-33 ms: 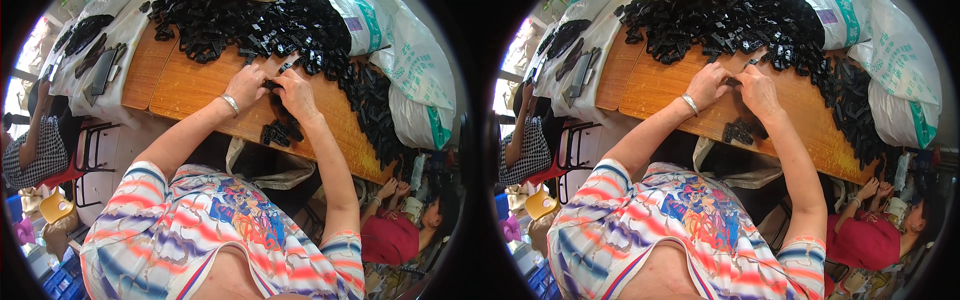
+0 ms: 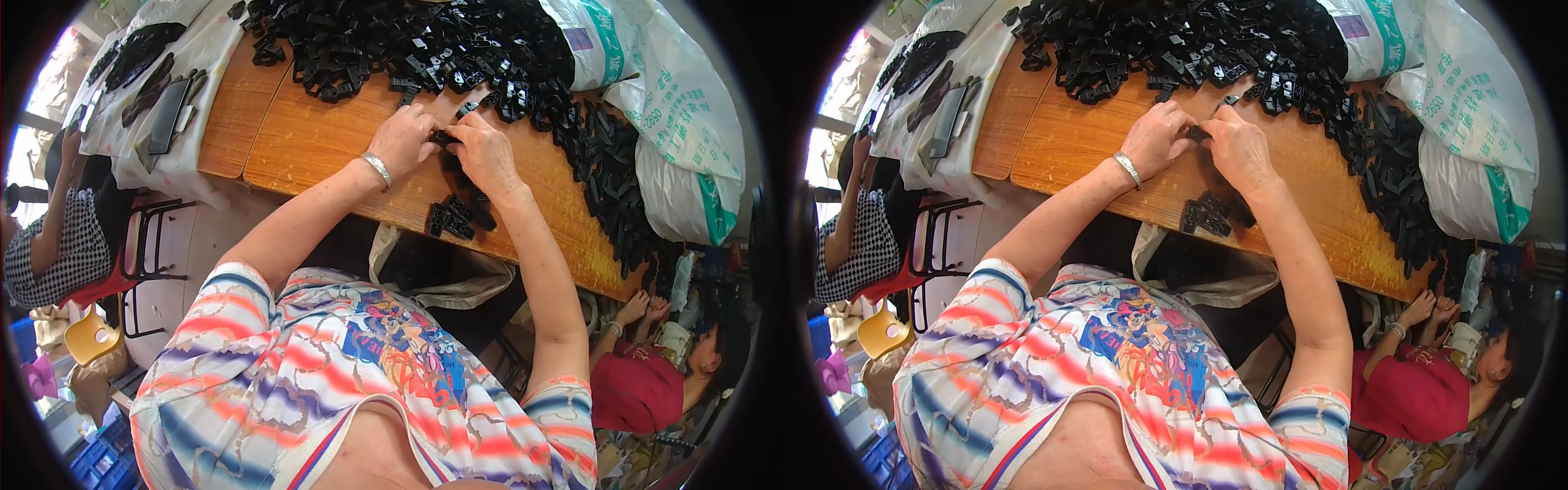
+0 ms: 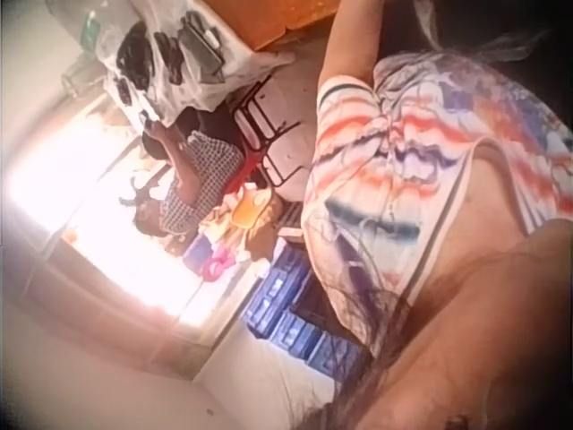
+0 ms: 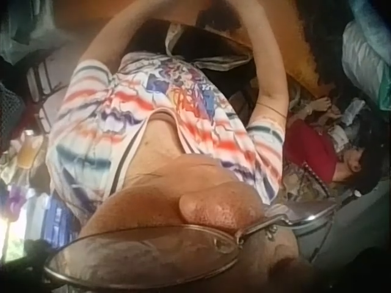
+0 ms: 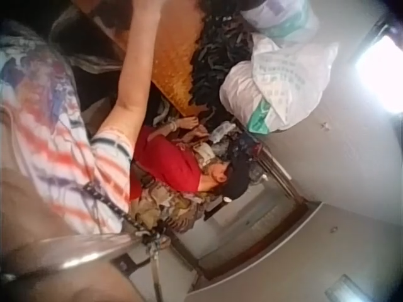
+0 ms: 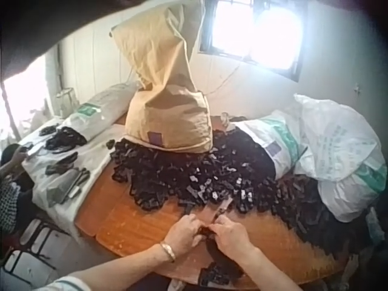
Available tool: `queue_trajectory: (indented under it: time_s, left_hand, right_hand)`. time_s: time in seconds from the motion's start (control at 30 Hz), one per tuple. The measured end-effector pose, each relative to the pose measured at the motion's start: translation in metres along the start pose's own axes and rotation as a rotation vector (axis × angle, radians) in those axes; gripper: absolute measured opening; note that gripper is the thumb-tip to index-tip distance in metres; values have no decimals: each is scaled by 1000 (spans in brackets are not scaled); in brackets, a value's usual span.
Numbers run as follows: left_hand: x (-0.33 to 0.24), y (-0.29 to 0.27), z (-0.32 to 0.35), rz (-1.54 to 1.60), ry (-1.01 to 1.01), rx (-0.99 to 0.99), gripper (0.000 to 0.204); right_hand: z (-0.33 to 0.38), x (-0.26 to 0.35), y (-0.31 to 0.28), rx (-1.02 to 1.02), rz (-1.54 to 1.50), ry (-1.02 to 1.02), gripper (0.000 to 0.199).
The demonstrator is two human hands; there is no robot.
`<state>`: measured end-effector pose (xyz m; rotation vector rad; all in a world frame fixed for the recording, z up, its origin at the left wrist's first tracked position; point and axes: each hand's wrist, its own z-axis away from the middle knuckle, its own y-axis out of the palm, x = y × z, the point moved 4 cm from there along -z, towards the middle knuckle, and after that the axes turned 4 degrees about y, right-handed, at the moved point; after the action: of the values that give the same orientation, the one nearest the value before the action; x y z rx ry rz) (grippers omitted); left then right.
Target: Assembling small black plastic components by snapping pieces together at a workbench.
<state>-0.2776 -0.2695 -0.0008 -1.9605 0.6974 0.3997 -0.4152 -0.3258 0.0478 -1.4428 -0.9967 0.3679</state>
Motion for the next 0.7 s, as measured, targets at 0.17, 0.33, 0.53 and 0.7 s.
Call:
queue_trajectory:
  time_s: [0.17,0.33,0.53,0.7]
  left_hand:
    - [2,-3,0,-6,3,-11,24]
    - [0,-13,4,19,108,32,28]
    - [16,-55,-19,-323,300,-28,25]
    - [30,-49,-39,-533,462,176,22]
  right_hand:
    - [6,2,7,56,121,-80,20]
    - [5,-6,0,133,143,-53,20]
    - [-7,-29,-20,-111,44,8,23]
    - [-28,-49,0,-175,172,-23,25]
